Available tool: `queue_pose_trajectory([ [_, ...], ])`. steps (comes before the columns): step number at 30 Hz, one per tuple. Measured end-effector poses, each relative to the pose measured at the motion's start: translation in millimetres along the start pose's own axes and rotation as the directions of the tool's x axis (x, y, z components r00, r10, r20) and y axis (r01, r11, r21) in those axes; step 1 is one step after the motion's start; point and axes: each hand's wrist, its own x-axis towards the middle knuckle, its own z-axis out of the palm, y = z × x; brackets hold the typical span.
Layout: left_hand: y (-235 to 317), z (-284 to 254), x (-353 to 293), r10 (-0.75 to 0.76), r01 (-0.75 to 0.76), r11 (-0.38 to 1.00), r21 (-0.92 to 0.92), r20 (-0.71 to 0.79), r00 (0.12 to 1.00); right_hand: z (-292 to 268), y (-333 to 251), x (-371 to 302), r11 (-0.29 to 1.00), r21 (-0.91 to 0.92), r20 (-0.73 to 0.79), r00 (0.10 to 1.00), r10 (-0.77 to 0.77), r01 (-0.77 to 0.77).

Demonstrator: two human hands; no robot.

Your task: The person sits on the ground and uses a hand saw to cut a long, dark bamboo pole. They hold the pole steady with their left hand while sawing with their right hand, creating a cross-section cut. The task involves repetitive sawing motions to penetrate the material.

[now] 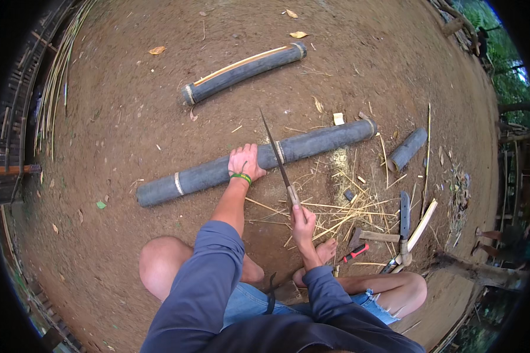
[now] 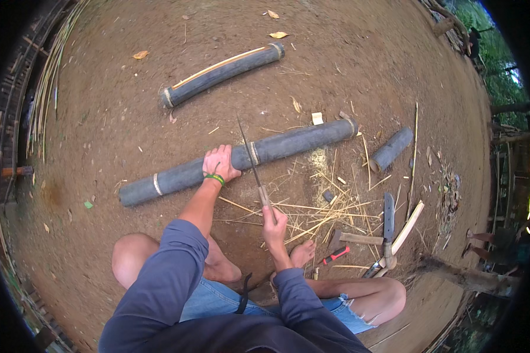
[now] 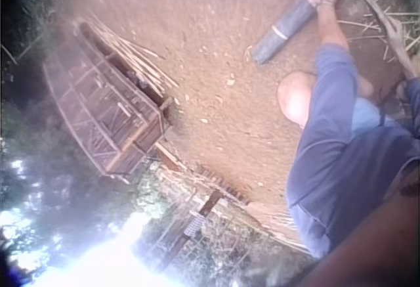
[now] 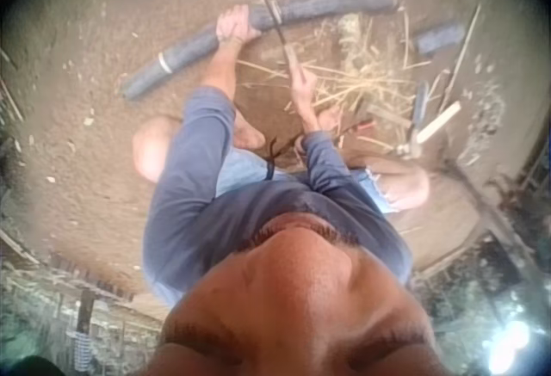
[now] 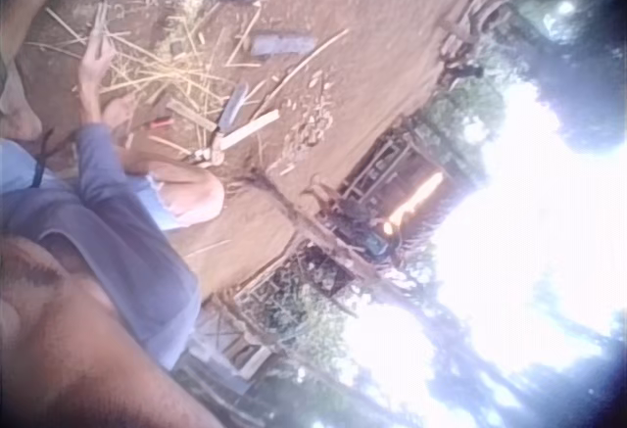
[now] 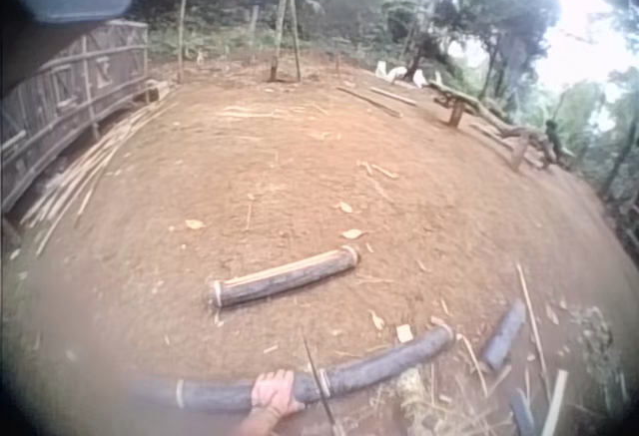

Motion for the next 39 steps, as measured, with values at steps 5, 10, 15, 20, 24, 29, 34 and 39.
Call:
queue_pose_trajectory([
  [5, -5, 3, 0, -0.007, 0.007, 1.0, -0.001, -0.008, 1.0, -18, 7, -22, 0.996, 0.011, 0.068, 0.994, 0.084, -0.085],
  [10, -4, 3, -1, -0.008, 0.008, 1.0, -0.013, 0.002, 1.0, -23, 16, -33, 0.993, -0.097, 0.021, 0.997, 0.072, -0.069],
  [15, 0, 4, 7, 0.002, -0.002, 1.0, -0.018, 0.014, 1.0, 21, 3, 39, 0.992, -0.113, 0.029, 0.999, -0.044, 0.047],
  [20, -8, 6, -1, -0.013, 0.013, 1.0, -0.006, -0.012, 1.0, 1, 4, -3, 0.996, -0.081, 0.033, 0.999, -0.043, 0.045],
  [24, -12, 3, 3, -0.05, 0.05, 0.999, -0.021, -0.004, 0.999, -23, 10, -38, 0.991, -0.088, 0.055, 0.994, -0.091, 0.096],
  [29, 4, 2, 5, 0.018, -0.019, 0.999, -0.048, -0.023, 1.0, 30, 6, 59, 0.99, -0.094, 0.04, 0.994, -0.103, 0.106],
  [34, -16, 3, -3, -0.036, 0.037, 0.998, -0.059, 0.016, 0.999, -32, 12, -46, 0.97, -0.216, 0.074, 0.993, -0.097, 0.111],
  [39, 4, 1, 9, 0.018, -0.019, 0.998, -0.058, -0.028, 0.999, 25, 22, 34, 0.954, -0.127, -0.027, 0.96, -0.278, 0.272],
])
